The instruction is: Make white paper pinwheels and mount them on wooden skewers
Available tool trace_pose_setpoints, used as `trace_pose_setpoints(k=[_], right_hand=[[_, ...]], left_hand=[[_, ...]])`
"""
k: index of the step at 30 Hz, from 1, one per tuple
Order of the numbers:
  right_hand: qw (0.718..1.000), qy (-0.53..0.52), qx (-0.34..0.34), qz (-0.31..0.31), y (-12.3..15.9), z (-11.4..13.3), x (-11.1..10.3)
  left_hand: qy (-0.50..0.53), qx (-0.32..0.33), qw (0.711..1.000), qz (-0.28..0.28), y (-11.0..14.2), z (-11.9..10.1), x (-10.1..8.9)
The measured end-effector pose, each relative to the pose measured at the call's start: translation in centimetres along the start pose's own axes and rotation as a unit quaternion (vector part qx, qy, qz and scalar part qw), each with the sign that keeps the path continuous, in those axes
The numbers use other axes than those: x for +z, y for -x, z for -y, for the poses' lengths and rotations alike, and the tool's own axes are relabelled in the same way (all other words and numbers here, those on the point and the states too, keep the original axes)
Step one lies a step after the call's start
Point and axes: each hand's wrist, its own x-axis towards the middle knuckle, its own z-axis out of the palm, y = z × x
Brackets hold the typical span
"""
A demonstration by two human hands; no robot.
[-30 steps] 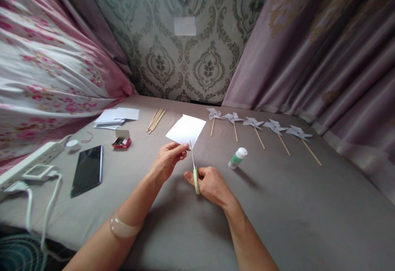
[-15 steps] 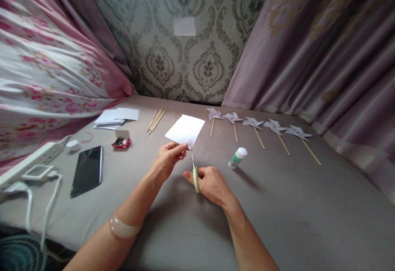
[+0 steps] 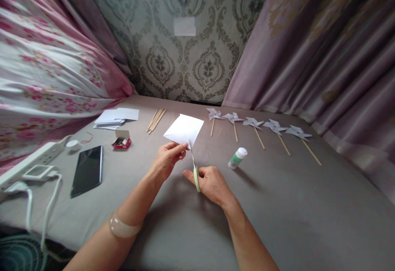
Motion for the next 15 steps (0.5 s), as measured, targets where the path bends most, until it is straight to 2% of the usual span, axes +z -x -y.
trace_pose_setpoints(k=[15], right_hand=[[1.000, -0.011, 0.004, 0.006, -0.07, 0.11, 0.13]], left_hand=[[-0.014, -0.003, 1.000, 0.002, -0.05, 0.09, -0.12]])
